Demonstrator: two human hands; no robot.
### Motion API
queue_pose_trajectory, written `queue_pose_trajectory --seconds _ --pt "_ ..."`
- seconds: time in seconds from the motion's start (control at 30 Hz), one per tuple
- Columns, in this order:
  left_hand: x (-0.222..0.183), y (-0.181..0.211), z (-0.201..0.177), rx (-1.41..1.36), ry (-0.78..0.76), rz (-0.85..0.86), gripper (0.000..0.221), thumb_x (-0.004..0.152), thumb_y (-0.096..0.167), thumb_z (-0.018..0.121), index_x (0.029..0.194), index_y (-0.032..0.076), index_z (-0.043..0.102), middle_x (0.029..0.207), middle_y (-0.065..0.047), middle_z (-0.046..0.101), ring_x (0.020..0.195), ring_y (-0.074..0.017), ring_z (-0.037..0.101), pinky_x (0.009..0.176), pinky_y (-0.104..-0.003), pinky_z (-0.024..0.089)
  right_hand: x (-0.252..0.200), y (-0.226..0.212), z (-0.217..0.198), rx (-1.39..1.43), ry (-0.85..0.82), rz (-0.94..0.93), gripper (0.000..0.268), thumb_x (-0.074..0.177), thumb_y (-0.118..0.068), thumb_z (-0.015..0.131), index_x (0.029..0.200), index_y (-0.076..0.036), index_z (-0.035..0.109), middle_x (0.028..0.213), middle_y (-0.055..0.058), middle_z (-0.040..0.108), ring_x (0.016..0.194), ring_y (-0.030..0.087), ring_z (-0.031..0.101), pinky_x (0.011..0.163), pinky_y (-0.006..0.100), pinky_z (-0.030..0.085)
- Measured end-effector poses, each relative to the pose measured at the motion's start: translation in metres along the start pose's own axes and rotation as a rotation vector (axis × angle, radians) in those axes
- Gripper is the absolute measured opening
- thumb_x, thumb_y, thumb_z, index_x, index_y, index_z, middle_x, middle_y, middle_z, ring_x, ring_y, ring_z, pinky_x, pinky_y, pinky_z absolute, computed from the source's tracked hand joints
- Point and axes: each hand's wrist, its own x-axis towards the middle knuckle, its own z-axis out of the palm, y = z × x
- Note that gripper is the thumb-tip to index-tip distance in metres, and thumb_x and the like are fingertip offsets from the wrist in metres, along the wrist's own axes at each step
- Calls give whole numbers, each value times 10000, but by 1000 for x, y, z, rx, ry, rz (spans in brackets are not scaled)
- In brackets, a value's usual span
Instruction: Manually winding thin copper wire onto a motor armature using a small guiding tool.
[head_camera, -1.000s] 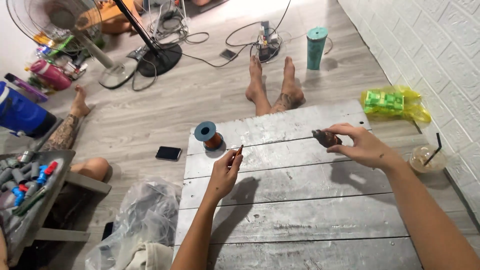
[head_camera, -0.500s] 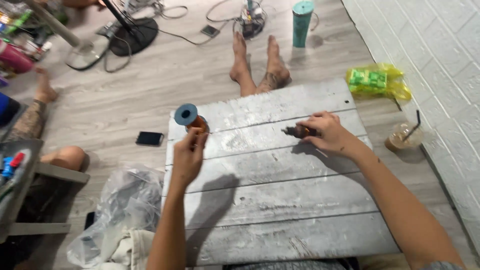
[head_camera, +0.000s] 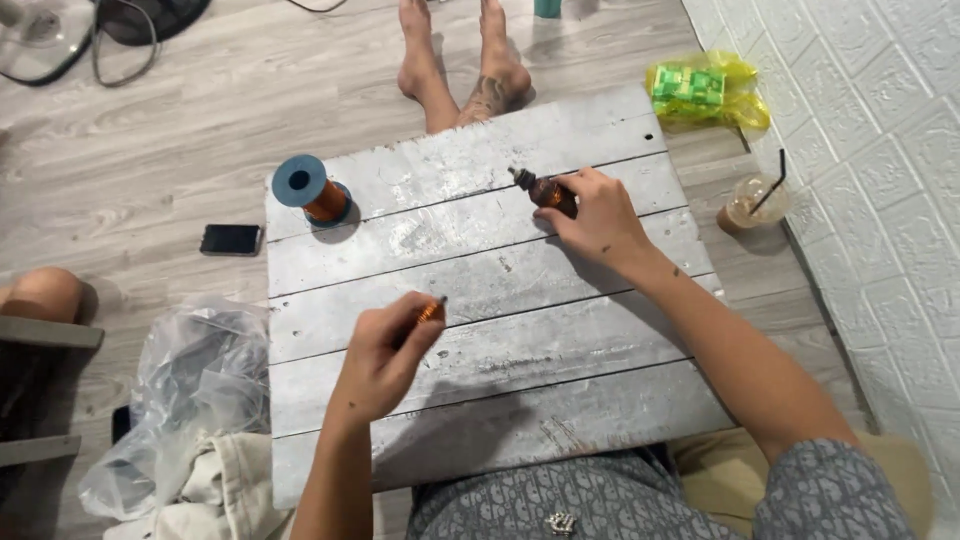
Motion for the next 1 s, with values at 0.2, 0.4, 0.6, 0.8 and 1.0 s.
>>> queue_pose_trajectory --seconds 0.2,0.4,0.6,0.8,1.0 --pt "-16 18 29 -5 -76 70 159 1042 131 706 1104 51 829 481 -41 457 452 -197 384 478 -330 446 -1 32 -7 -89 96 -8 554 824 -303 1037 1271 -51 827 1026 85 684 934 324 770 975 463 569" --pt "-11 41 20 118 -21 114 161 1044 160 704 1116 77 822 483 -17 480 422 -194 458 482 -301 480 6 7 -16 -485 284 -393 388 866 -141 973 1221 -88 826 1087 79 621 1048 287 708 1043 464 503" --pt "-15 30 -34 394 202 96 100 1098 167 692 1116 93 756 613 -87 623 514 -347 614 561 -422 528 13 13 -4 -467 350 -633 198 1044 -118 868 1232 -93 809 1197 71 718 1188 258 704 1124 470 510" --pt "-38 -11 -74 340 436 4 279 1257 228 536 1071 53 647 587 -15 533 514 -164 502 603 -305 444 10 1 12 -370 411 -720 186 1066 -63 839 1251 -85 827 1209 85 760 1181 270 742 1129 476 519" --pt "-71 5 -77 543 367 -154 185 1189 130 623 1079 -2 694 671 -77 631 531 -213 523 573 -345 437 -3 -41 6 -424 278 -724 279 1020 -271 860 1263 -139 827 1218 35 702 1192 215 596 1176 471 286"
